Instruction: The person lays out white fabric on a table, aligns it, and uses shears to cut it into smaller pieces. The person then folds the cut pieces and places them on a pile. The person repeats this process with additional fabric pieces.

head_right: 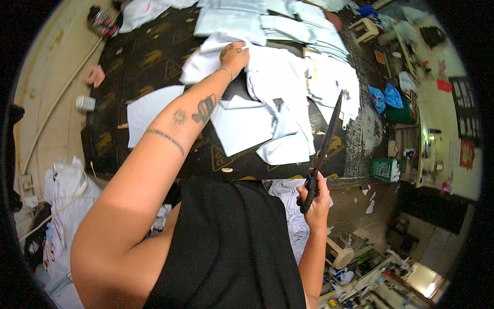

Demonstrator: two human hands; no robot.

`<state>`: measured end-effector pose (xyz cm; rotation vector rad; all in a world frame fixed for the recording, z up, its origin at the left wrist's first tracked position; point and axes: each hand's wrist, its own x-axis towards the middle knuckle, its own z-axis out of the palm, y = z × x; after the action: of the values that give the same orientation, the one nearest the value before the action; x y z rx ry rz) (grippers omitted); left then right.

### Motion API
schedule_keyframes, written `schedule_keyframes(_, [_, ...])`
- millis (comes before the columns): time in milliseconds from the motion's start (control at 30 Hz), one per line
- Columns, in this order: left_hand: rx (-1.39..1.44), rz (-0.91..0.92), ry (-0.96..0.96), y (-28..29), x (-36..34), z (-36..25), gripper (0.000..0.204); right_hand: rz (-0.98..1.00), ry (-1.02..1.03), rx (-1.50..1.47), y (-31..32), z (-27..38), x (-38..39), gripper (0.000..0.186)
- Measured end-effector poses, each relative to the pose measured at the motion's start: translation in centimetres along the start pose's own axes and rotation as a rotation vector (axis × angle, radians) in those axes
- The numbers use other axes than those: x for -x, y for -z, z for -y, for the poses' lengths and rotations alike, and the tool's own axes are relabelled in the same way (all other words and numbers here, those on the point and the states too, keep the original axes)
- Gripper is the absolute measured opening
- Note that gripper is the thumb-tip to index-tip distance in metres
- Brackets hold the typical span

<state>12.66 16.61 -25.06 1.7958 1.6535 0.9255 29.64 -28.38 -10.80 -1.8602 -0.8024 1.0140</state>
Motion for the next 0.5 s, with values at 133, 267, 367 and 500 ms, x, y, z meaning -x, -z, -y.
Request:
schedule_keyframes(133, [0.564,0.515,-0.816,-3.9,8.3,-17.1,0.042,0.024,0.322,0.042,2.4,2.7,-0.5,0.068])
schedule_keyframes(267, [0.736,0.675,-1.242,-6.9,20.5,-19.6,0.064,0.031,0.448,0.095,5.7,4.4,-2.6,0.074])
schedule_keyframes(367, [0.317,0.453,-0.828,-5.3,21.7,-11.7,0.034,0.021,0.395,0.261,8.3,3.8,-6.5,0.067])
schedule_keyframes(500, [-0.406,0.305,-0.568,2.3,25.0,1.0,0.046,0.074,0.19,0.519,10.9,0.0,-14.6,0.057])
